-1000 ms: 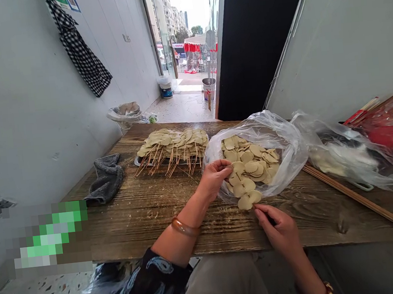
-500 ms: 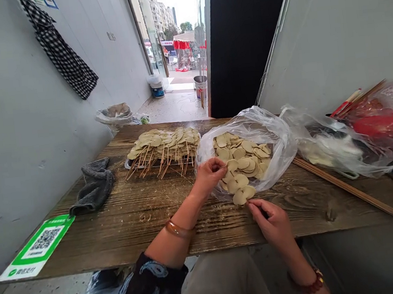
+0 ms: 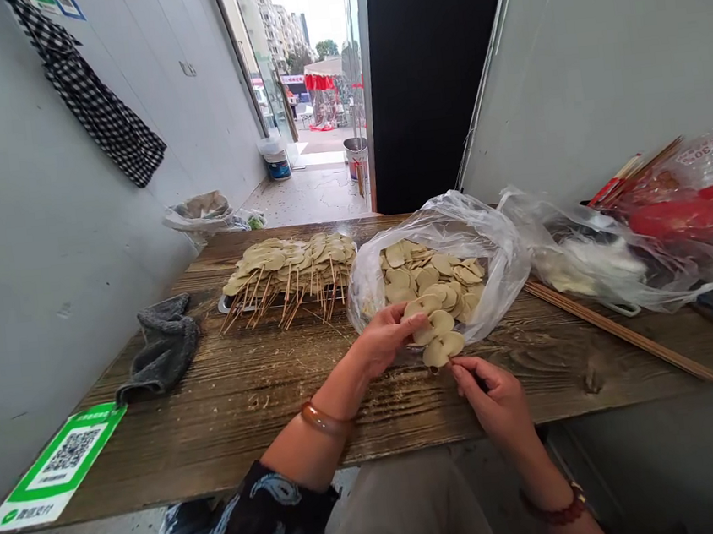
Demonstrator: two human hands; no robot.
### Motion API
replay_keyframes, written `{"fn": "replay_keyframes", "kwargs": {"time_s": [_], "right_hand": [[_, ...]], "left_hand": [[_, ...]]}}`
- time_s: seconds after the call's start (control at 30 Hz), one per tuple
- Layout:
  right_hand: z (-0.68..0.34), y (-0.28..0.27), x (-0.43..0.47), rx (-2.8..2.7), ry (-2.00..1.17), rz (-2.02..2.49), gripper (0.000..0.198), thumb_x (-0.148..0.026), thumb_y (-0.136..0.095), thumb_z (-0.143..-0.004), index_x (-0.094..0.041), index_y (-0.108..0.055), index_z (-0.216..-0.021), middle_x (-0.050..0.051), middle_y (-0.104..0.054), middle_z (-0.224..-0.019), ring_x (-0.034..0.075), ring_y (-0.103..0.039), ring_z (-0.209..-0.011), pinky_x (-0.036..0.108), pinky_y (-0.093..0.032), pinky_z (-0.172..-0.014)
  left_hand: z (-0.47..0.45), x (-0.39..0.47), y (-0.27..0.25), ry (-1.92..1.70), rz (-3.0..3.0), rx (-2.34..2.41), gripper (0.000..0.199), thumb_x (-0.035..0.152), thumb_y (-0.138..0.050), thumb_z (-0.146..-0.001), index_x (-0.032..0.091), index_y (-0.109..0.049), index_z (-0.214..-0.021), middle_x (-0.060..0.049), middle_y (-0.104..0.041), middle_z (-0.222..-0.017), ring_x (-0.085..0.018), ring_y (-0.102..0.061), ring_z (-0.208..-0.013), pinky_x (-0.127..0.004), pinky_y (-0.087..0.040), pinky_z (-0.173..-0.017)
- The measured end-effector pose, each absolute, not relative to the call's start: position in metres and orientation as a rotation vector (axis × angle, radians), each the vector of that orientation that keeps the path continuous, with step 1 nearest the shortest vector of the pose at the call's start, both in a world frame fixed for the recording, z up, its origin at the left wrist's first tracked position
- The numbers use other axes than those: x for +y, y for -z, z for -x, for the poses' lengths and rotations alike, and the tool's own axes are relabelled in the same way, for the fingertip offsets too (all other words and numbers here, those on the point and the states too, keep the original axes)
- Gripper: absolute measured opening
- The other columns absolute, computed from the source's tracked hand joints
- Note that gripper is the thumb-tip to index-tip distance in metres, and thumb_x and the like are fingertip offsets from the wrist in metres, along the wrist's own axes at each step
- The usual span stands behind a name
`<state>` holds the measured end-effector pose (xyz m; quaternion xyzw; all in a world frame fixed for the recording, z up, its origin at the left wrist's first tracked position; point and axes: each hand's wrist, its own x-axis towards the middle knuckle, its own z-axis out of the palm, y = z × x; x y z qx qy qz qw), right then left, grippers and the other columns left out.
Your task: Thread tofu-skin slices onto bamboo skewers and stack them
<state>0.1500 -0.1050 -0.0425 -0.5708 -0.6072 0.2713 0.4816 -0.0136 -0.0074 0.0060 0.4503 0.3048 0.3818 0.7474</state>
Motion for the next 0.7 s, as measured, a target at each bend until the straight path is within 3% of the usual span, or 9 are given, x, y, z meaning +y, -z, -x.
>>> {"fn": "replay_keyframes", "kwargs": {"time_s": [0.37,0.7], "right_hand": [[-0.1493,0.0391,-0.1059,-1.516,-0.631,1.372,0.027,-0.035,-0.051,-0.088,-0.016,-0.070,-0.090,-0.001,-0.059,-0.061,0.013,-0.054,-0.056,0.022,-0.042,-0.055],[-0.1480,0.0415,-0.1043,-1.486,-0.629,1.379,0.028,-0.036,-0.051,-0.088,-0.016,-0.070,-0.091,-0.001,-0.060,-0.060,0.012,-0.055,-0.056,0.022,-0.043,-0.055]], "left_hand": [[0.0108,-0.0077,-0.0022,-0.898,-0.984,0.733,0.039,0.036,-0.080,-0.058,0.011,-0.064,-0.084,-0.001,-0.061,-0.072,-0.007,-0.053,-0.057,-0.018,-0.042,-0.051],[0.0030,-0.0146,0.0036,-0.833,-0.800,0.561,0.034,0.030,-0.076,-0.066,0.011,-0.066,-0.092,-0.007,-0.068,-0.084,-0.014,-0.063,-0.074,-0.025,-0.053,-0.069]]}}
